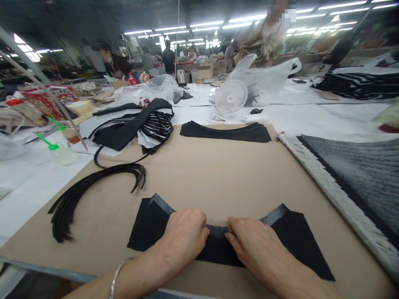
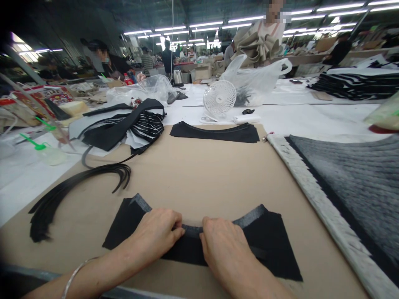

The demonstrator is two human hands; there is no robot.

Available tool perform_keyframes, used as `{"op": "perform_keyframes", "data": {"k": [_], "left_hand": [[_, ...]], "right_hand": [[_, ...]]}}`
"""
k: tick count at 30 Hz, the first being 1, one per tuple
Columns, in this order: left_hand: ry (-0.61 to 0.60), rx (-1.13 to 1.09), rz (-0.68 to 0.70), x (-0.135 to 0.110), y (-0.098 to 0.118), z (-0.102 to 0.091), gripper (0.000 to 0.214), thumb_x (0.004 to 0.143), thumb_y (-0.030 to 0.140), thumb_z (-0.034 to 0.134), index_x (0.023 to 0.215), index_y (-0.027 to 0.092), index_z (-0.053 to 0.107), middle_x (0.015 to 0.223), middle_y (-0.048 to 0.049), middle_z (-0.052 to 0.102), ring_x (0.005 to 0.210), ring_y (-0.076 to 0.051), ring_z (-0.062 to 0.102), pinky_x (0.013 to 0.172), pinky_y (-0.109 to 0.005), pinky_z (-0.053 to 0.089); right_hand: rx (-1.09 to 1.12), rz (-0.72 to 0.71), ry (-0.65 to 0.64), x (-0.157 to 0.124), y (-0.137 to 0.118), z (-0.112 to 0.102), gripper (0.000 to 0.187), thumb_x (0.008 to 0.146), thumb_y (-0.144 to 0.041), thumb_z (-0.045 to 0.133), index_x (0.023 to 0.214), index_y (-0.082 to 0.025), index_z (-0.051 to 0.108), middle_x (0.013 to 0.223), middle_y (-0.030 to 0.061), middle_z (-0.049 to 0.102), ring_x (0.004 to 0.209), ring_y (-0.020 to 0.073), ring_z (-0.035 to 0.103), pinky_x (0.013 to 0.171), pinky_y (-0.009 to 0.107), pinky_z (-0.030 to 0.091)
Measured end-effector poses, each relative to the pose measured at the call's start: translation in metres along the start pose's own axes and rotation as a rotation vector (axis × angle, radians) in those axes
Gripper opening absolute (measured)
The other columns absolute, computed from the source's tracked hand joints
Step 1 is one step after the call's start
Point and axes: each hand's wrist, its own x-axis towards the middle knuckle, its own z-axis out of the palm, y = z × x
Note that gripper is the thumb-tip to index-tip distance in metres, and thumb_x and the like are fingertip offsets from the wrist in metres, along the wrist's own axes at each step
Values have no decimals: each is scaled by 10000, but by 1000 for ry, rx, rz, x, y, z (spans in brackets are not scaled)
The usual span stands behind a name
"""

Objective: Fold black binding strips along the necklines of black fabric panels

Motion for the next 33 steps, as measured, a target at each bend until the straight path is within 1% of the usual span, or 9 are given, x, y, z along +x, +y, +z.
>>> {"op": "perform_keyframes", "data": {"k": [8,11,14,17,20,22,24,28,33], "left_hand": [[17,65,-9,-4,4,0,188,867,294,524,802,187,663,777,-79,707,776,-250,678,655,-308,452],[112,47,-4,-5,1,6,115,831,241,586,926,182,612,847,-58,681,823,-250,651,699,-329,449],[299,34,103,-9,0,16,221,794,127,593,1002,199,572,993,-45,634,966,-242,584,827,-377,410],[455,39,244,-13,0,31,218,821,71,535,945,242,588,951,5,629,941,-220,569,850,-400,373],[607,112,486,-13,-2,46,248,893,73,435,937,236,616,864,18,647,829,-192,586,810,-370,399],[679,179,684,-11,-5,54,306,944,95,342,1025,185,622,917,-20,668,815,-179,593,778,-325,441],[731,237,802,-8,-8,60,369,972,112,262,1084,124,614,989,-62,676,865,-175,605,779,-284,476],[819,329,809,-7,-15,73,416,974,129,228,1119,104,617,1020,-75,683,943,-189,623,815,-269,511],[818,438,760,-7,-22,89,411,957,144,288,1247,138,578,1103,-71,667,987,-202,629,831,-270,534]], "right_hand": [[-22,8,1,0,0,-1,183,917,-184,494,837,-151,655,793,113,712,779,283,693,581,301,434],[-40,-19,64,0,2,1,131,891,-179,538,815,-148,640,750,102,696,725,256,684,568,281,418],[-42,-55,151,0,8,6,119,872,-179,560,770,-151,615,678,74,654,667,227,656,569,274,409],[-20,-54,195,0,12,13,107,870,-191,572,775,-151,600,670,58,623,667,203,629,598,277,414],[-3,-54,223,-1,14,18,123,898,-244,573,835,-141,600,743,47,621,694,175,600,641,289,439],[11,-59,222,-1,13,18,182,924,-315,562,873,-145,601,797,22,618,695,147,581,666,298,464],[26,-62,209,-2,11,16,172,923,-311,569,880,-150,612,813,17,623,701,140,581,671,296,471],[49,-35,177,-4,7,5,76,867,-159,583,852,-131,652,786,100,661,724,196,620,622,284,430],[78,5,132,-11,34,-11,160,827,-282,650,859,-128,678,791,132,684,773,271,649,629,310,410]]}}
